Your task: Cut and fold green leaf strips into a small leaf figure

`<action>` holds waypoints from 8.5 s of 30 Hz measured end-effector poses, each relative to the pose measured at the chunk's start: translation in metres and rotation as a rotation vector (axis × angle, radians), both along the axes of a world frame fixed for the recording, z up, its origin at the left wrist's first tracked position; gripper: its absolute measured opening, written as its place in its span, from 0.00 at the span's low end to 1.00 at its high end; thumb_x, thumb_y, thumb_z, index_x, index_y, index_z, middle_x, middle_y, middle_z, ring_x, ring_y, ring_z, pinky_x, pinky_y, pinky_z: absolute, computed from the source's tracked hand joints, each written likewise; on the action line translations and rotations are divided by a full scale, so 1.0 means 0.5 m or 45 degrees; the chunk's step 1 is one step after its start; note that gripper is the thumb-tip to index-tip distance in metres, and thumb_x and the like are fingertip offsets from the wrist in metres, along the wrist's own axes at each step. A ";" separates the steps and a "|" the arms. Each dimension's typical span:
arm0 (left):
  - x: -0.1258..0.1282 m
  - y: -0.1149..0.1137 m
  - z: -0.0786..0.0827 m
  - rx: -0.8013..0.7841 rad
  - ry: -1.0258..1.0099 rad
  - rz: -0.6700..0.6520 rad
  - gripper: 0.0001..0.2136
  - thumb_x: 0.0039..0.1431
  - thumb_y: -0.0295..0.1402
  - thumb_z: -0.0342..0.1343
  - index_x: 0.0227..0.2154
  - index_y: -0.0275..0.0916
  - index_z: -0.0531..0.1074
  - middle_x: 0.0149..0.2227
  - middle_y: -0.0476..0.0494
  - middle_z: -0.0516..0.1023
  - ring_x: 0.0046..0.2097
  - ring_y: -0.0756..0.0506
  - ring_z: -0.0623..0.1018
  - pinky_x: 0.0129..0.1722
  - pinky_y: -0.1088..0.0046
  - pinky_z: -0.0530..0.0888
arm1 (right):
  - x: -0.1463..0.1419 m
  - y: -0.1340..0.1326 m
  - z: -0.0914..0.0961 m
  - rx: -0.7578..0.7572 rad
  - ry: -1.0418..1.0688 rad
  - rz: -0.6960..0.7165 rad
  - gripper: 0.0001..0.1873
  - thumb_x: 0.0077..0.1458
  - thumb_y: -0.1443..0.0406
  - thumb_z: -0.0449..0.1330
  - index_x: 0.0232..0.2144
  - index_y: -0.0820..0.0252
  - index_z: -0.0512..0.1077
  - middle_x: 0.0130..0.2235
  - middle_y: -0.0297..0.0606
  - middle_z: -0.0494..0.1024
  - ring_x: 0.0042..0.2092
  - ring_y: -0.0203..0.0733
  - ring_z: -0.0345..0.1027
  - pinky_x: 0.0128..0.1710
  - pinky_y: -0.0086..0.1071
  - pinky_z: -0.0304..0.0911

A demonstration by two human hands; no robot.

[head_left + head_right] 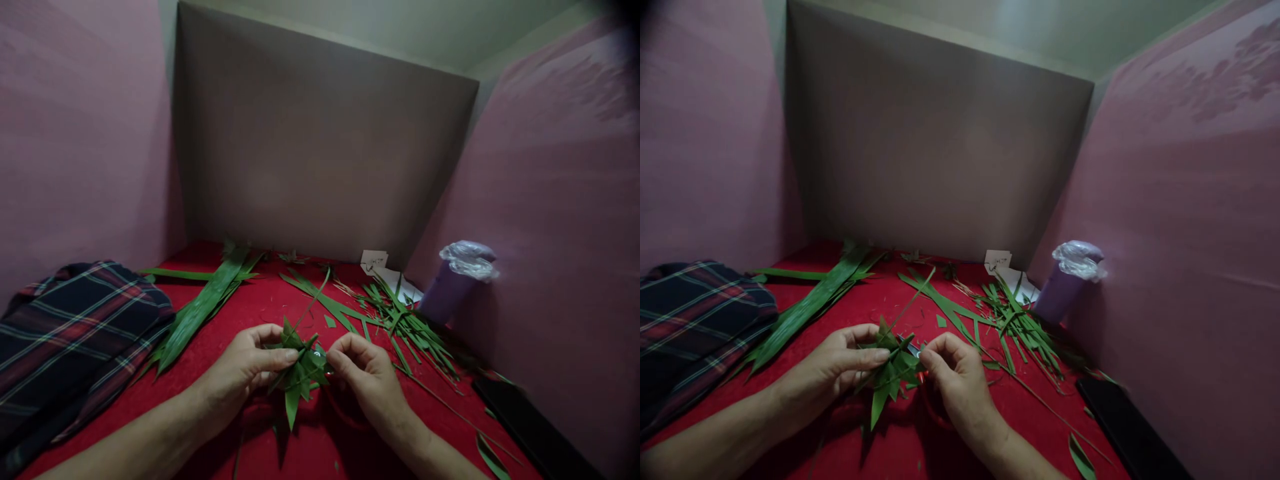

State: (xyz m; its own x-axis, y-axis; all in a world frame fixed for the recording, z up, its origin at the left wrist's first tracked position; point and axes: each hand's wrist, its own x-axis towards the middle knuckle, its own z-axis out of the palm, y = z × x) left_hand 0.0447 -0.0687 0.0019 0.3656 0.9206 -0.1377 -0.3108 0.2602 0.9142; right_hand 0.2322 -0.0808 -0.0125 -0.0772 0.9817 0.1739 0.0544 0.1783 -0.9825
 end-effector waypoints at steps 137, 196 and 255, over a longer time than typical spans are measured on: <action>0.000 0.009 0.025 0.079 0.147 0.068 0.13 0.40 0.29 0.64 0.29 0.36 0.67 0.26 0.46 0.77 0.27 0.47 0.77 0.30 0.72 0.72 | 0.081 -0.044 0.029 -0.093 -0.177 0.354 0.23 0.43 0.49 0.61 0.34 0.57 0.62 0.21 0.25 0.61 0.21 0.29 0.47 0.19 0.25 0.44; -0.025 0.030 0.030 0.082 0.066 0.286 0.16 0.39 0.26 0.64 0.32 0.37 0.65 0.25 0.49 0.77 0.26 0.50 0.76 0.29 0.74 0.73 | 0.093 -0.019 0.015 0.065 -0.765 -0.080 0.13 0.42 0.59 0.63 0.30 0.59 0.69 0.17 0.29 0.67 0.20 0.35 0.57 0.19 0.28 0.47; -0.074 0.092 0.011 0.176 0.417 1.027 0.19 0.38 0.29 0.61 0.36 0.40 0.62 0.37 0.45 0.68 0.41 0.44 0.71 0.43 0.67 0.67 | -0.163 0.019 0.031 0.175 -1.479 -0.305 0.10 0.52 0.63 0.54 0.24 0.55 0.74 0.26 0.35 0.79 0.29 0.40 0.71 0.24 0.29 0.49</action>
